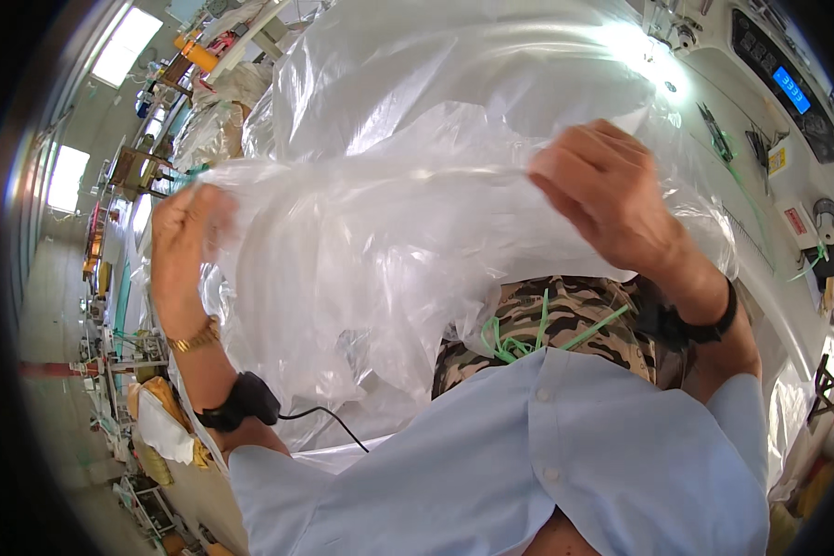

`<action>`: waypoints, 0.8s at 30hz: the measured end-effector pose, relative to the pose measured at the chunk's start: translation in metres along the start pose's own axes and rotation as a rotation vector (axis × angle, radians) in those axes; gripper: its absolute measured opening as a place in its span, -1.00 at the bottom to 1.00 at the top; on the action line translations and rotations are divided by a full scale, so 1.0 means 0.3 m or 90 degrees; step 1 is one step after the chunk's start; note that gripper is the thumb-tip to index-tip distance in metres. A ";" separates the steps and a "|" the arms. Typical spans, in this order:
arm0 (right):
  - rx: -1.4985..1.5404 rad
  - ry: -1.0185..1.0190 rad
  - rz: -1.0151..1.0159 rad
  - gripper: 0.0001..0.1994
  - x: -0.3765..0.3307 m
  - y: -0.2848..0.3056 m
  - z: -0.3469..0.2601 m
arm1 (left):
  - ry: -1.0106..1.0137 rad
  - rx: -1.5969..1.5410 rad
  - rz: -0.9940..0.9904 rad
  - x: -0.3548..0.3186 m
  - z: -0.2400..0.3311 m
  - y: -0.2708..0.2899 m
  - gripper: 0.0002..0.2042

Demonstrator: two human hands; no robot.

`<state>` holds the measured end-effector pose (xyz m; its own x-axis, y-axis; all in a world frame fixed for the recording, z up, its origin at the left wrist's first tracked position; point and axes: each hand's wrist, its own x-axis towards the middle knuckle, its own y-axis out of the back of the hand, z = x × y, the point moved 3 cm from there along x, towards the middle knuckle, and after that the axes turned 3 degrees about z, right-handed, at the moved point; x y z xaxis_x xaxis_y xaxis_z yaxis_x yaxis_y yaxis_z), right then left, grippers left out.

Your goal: Sewing white plastic sheets with an industrial sewing machine.

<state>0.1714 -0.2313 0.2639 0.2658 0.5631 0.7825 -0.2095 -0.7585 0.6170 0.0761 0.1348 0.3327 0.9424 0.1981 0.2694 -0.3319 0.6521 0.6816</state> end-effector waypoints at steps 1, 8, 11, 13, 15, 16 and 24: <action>-0.018 0.027 0.031 -0.85 -0.018 0.041 0.009 | 0.046 0.008 0.044 0.024 -0.080 0.058 -0.69; -0.204 -0.173 0.030 -0.81 -0.301 0.292 0.092 | 0.297 0.046 0.139 -0.010 -0.741 0.389 -0.61; -0.281 -0.367 0.105 -0.81 -0.474 0.389 0.164 | 0.329 0.018 0.250 -0.082 -0.906 0.539 -0.61; -0.308 -0.512 0.186 -0.82 -0.678 0.485 0.270 | 0.340 0.024 0.315 -0.110 -0.995 0.573 -0.62; -0.318 -0.494 0.311 -0.68 -0.849 0.597 0.370 | 0.345 0.027 0.380 -0.134 -1.091 0.622 -0.63; -0.313 -0.553 0.319 -0.66 -0.879 0.623 0.387 | 0.379 0.019 0.415 -0.176 -1.155 0.661 -0.66; -0.354 -0.744 0.136 -0.70 -1.163 0.741 0.489 | 0.383 -0.201 0.516 -0.393 -1.445 0.853 -0.77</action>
<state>0.1700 -0.6445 0.1157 0.7743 -0.3776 0.5079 -0.6312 -0.4034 0.6624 -0.1023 0.5954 0.1804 0.3369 0.9332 0.1247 -0.9269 0.3055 0.2179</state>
